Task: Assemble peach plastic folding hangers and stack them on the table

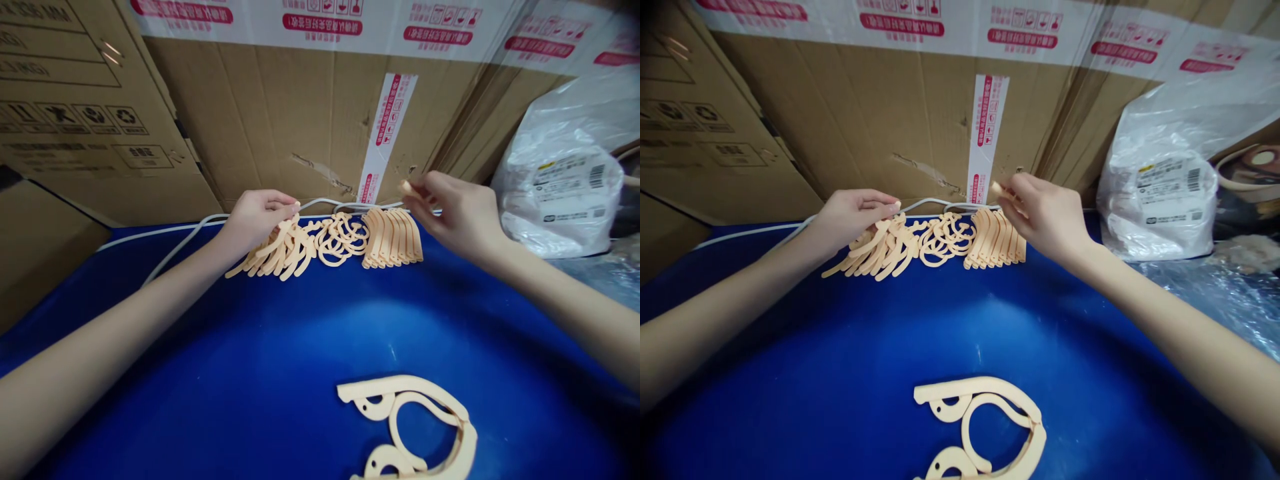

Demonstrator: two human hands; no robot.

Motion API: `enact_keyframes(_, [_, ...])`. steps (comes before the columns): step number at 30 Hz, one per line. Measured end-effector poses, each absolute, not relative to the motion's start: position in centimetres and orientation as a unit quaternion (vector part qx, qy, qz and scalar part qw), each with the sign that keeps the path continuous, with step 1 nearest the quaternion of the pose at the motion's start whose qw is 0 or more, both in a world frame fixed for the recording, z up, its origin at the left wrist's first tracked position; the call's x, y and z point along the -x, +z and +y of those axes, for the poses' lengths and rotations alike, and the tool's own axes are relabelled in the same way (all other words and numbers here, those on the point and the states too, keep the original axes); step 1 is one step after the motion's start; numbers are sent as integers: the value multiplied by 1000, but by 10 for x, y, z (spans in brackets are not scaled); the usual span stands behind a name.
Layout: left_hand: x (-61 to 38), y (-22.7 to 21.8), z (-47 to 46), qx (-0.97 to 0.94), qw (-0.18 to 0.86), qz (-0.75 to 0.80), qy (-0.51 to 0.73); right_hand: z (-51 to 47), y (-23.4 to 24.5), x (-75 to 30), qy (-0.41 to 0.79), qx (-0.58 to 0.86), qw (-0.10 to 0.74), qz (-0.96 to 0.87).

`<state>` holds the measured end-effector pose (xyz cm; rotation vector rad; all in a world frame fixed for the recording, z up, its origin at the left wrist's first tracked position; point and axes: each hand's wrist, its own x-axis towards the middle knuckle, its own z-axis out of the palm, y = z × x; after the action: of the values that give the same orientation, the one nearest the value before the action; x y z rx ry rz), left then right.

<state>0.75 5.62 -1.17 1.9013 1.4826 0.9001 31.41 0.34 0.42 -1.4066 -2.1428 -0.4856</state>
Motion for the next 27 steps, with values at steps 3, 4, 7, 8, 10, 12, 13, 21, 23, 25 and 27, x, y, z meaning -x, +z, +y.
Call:
enact_keyframes(3, [-3,-21,60,-726,196,571,329,-4,-7,-318,-242,458,198,-832])
enact_keyframes(4, [-2,-24,61,-731,168,576,323,-6,-11,-319,-244,444,184,-842])
enact_keyframes(7, [3,-28,60,-748,103,576,313,-9,-21,-326,-244,416,168,-860])
enact_keyframes(8, [5,-29,59,-759,84,567,308,-10,-24,-328,-245,407,168,-864])
enact_keyframes(10, [9,-30,56,-794,47,532,289,-11,-28,-331,-238,395,171,-870])
enact_keyframes(12, [15,-32,51,-838,26,482,255,-11,-32,-333,-221,405,176,-870])
enact_keyframes(13, [18,-34,47,-856,27,460,235,-12,-34,-333,-211,417,178,-866])
enact_keyframes(21, [31,-57,6,-848,97,504,133,-15,-40,-330,-67,467,227,-852])
enact_keyframes(23, [27,-59,1,-838,106,517,138,-14,-40,-331,-44,468,236,-850])
enact_keyframes(25, [22,-59,-2,-825,123,534,138,-15,-39,-330,-33,472,237,-849])
enact_keyframes(27, [16,-58,-3,-808,139,555,138,-16,-37,-330,-26,472,231,-850])
